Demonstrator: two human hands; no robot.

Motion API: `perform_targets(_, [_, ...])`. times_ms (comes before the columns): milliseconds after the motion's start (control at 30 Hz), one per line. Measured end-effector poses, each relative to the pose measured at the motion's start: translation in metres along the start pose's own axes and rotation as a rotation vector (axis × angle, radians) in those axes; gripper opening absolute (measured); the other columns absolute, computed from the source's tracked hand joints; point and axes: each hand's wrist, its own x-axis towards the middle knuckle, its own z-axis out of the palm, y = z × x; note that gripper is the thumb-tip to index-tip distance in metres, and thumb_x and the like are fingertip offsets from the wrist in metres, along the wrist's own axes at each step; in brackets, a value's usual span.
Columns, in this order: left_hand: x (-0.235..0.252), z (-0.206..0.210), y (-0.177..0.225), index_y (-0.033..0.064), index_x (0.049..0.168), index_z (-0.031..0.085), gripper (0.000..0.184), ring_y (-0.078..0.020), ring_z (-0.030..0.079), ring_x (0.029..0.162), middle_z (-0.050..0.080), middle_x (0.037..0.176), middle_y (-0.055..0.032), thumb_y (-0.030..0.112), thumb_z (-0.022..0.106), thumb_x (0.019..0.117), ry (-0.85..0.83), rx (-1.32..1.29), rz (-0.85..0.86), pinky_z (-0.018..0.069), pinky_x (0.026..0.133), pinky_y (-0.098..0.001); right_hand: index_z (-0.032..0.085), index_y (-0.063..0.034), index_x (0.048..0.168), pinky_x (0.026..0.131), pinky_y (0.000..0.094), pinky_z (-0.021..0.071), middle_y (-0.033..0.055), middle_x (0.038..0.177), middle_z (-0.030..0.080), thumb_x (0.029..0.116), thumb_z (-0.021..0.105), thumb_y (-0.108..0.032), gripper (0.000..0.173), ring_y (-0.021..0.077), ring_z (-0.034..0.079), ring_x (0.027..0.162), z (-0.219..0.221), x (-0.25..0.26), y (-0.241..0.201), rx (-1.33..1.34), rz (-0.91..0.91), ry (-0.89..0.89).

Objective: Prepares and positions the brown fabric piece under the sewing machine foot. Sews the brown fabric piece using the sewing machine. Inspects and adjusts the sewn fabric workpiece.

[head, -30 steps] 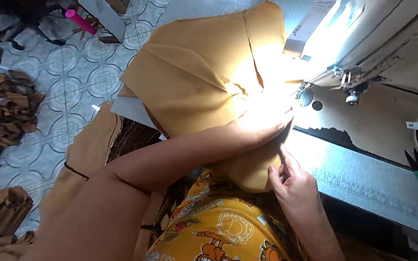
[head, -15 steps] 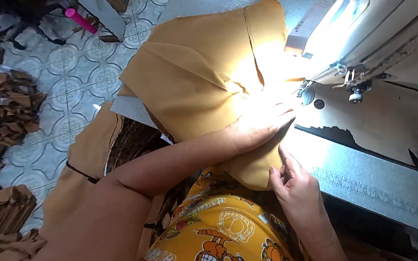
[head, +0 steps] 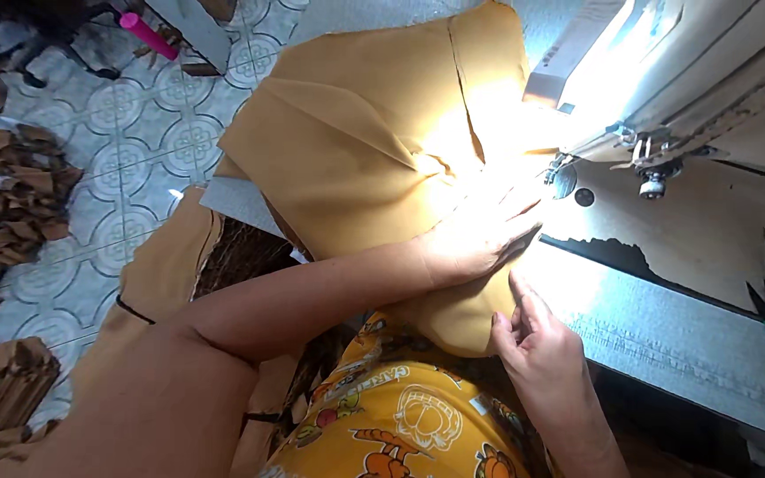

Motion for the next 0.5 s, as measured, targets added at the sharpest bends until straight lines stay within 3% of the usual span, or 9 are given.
perform_targets(300, [0.011, 0.002, -0.01, 0.0142, 0.138, 0.065, 0.039, -0.034, 0.043, 0.145, 0.055, 0.152, -0.0086, 0.022, 0.047, 0.1047, -0.031, 0.027, -0.005, 0.0272, 0.119, -0.057, 0.061, 0.0049, 0.136, 0.052, 0.0172, 0.0477, -0.0007, 0.071, 0.064, 0.0919, 0.059, -0.017, 0.049, 0.0027, 0.054, 0.055, -0.002, 0.011, 0.0, -0.026, 0.012, -0.002])
perform_targets(500, [0.016, -0.001, -0.014, 0.0107, 0.139, 0.064, 0.039, -0.0367, 0.044, 0.144, 0.054, 0.152, -0.0126, 0.022, 0.048, 0.1041, -0.057, -0.027, -0.005, 0.0323, 0.116, -0.057, 0.062, 0.0044, 0.135, 0.051, 0.017, 0.0455, -0.0019, 0.07, 0.061, 0.0924, 0.059, -0.018, 0.048, 0.0019, 0.051, 0.054, -0.002, 0.016, 0.001, -0.026, 0.024, -0.006])
